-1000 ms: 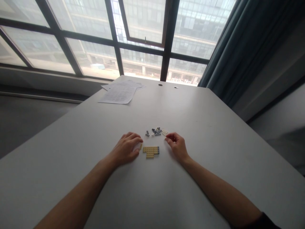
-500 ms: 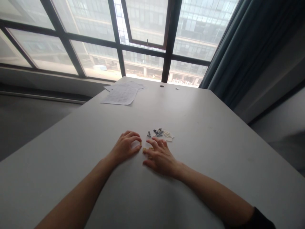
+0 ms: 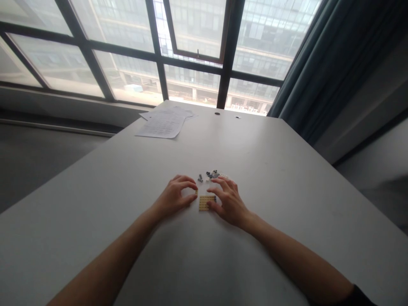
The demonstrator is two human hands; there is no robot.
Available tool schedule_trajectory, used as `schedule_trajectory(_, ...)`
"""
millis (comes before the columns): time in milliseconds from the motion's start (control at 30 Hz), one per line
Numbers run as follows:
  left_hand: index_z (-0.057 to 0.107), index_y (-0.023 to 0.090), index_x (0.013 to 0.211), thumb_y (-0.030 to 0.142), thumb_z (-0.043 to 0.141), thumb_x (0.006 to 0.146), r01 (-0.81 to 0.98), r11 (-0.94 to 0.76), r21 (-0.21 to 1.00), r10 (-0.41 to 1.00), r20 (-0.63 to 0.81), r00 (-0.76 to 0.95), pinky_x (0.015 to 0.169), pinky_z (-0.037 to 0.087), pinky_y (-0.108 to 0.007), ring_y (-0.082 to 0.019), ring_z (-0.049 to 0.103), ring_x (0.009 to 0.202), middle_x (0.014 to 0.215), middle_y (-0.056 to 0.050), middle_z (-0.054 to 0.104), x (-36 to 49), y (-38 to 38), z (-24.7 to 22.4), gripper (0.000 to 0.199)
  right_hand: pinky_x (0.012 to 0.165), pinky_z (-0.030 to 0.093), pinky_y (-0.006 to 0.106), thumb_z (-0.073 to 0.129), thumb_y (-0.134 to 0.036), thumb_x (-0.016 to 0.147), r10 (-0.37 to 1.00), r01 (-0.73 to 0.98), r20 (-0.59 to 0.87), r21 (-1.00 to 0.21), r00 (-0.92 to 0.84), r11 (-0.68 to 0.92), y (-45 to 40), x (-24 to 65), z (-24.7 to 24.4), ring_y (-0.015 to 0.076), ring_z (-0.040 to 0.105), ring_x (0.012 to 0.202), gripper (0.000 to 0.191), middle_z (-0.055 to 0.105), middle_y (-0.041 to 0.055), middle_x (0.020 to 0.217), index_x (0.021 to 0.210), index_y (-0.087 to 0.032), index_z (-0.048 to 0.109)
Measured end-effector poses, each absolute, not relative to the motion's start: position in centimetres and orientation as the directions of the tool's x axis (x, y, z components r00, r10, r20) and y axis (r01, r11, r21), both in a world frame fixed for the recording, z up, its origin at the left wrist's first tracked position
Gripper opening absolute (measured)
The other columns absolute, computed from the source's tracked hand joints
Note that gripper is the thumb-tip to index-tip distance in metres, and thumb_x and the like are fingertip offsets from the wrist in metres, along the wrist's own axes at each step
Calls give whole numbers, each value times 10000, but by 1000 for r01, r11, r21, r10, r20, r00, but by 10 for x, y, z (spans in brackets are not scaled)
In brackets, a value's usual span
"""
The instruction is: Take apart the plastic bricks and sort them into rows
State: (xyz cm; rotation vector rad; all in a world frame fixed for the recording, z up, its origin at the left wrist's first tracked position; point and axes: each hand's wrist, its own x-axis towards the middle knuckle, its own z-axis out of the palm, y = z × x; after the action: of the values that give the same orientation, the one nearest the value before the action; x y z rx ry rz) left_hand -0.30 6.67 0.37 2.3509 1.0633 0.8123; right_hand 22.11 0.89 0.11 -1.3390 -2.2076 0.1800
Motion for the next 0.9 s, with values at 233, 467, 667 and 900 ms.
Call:
schedule_trajectory(233,685,246,850,304,620,754,591,-711,381,701,310,643,949,381,-419,-242,534,1043,1045,-35,657,2,57,-2,129,1060,267,481,634,-290,818,867,754,388,-453,-313,475,7,223,-8,279,359,1287,257,536,93,1285,1069,-236,657)
schedule_trajectory(467,652,241,983,422,645,767,562,-684,465,719,297,629,979,389,-389,-237,523,1071,1093,-48,634,-13,71,2,282,1071,256,473,627,-363,837,838,738,393,-419,-378,529,5,216,-9,276,360,1279,262,535,89,1280,1066,-240,657)
schedule_trajectory(667,618,220,902,525,718,639,658,-608,444,754,64,653,804,445,-323,-219,552,899,954,-25,584,-33,78,11,415,1082,186,511,617,-599,778,800,739,316,-316,-510,595,6,208,-8,316,258,1346,513,449,104,1383,1166,-264,609)
schedule_trajectory(900,628,224,854,427,708,646,658,-622,424,734,24,679,708,425,-274,-189,552,817,911,-11,562,-31,76,13,301,1091,123,531,578,-652,773,794,751,281,-266,-539,604,3,206,-5,329,213,1371,526,415,102,1419,1139,-275,613)
